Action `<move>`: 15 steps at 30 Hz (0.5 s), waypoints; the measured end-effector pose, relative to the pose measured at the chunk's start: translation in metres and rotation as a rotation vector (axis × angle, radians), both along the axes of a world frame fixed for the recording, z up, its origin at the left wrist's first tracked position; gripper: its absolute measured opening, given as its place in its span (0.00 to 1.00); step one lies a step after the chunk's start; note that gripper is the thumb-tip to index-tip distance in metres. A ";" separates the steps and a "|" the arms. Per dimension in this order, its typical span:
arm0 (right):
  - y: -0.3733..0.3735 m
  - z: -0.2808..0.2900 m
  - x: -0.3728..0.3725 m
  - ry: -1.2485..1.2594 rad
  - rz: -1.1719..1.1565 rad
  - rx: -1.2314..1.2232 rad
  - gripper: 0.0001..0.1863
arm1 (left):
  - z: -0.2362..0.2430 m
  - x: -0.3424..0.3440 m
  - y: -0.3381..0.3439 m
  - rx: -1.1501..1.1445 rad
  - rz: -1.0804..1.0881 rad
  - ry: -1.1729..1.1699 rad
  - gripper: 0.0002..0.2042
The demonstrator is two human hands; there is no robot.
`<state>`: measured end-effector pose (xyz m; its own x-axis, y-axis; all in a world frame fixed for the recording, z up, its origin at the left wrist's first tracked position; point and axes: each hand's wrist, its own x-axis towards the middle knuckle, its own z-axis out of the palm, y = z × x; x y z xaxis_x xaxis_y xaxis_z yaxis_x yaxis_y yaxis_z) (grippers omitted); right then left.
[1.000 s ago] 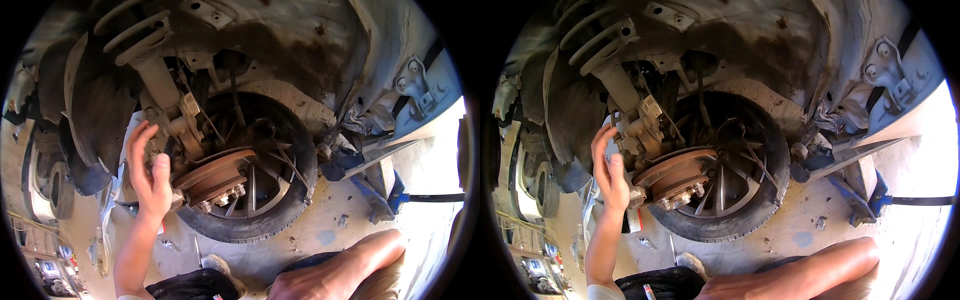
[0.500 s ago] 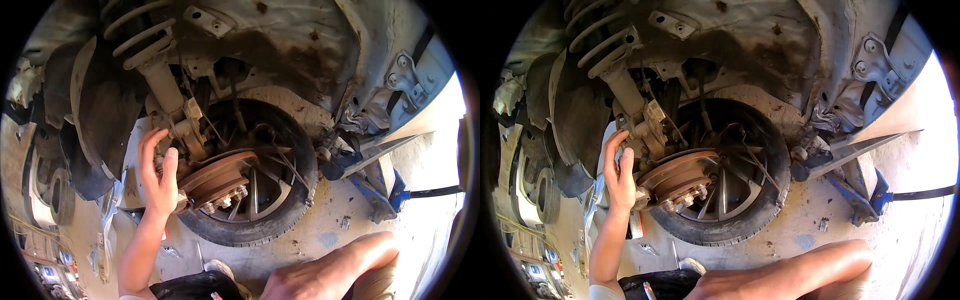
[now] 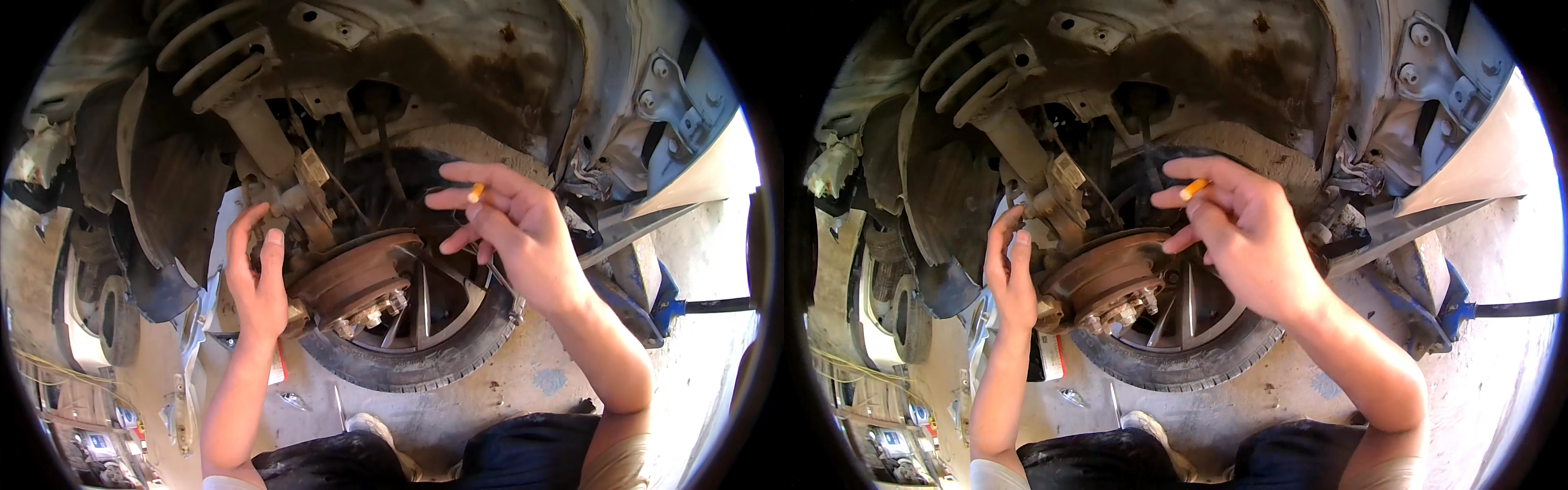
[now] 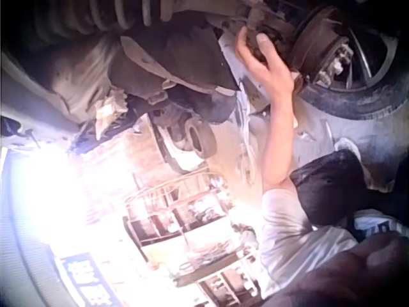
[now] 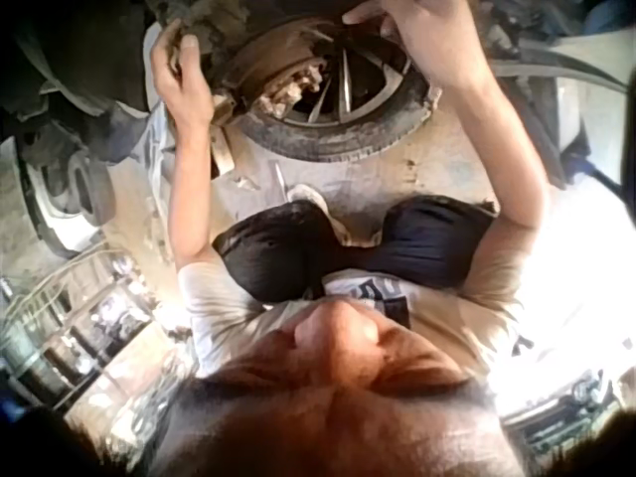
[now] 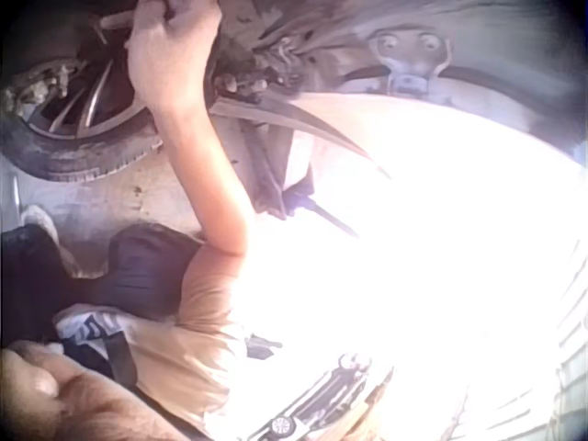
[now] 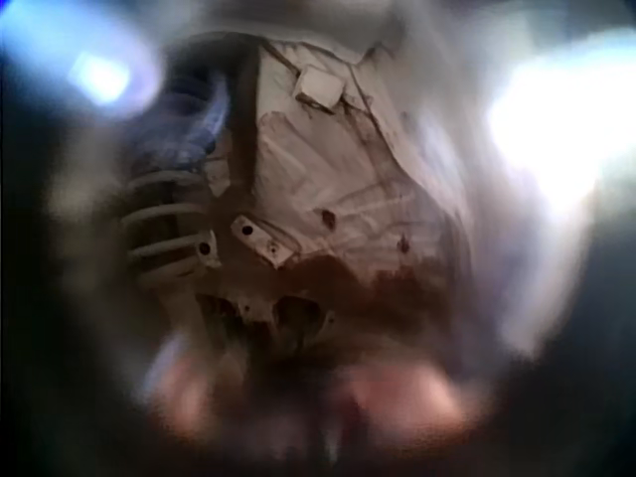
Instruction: The person works on the front wheel assembly of a white car, using a wrench to loosen bolts on the brake caliper. They then use a screwdriver to pry and remove a plastic splash shield from the wheel well.
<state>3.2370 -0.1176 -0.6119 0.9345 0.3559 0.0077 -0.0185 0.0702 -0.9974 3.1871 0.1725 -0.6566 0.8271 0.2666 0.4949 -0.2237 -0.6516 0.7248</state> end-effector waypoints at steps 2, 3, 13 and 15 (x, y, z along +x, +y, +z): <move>-0.006 -0.009 0.005 -0.012 -0.021 -0.011 0.21 | 0.002 0.000 -0.003 -0.031 -0.001 0.020 0.17; -0.008 -0.010 0.006 -0.015 -0.027 -0.018 0.21 | 0.002 0.001 -0.004 -0.047 -0.001 0.030 0.17; -0.004 -0.004 -0.003 -0.046 0.111 -0.056 0.20 | 0.004 0.001 -0.002 -0.034 0.029 0.058 0.18; 0.001 -0.002 -0.014 -0.102 0.233 -0.051 0.20 | 0.002 0.002 -0.002 -0.037 0.029 0.044 0.18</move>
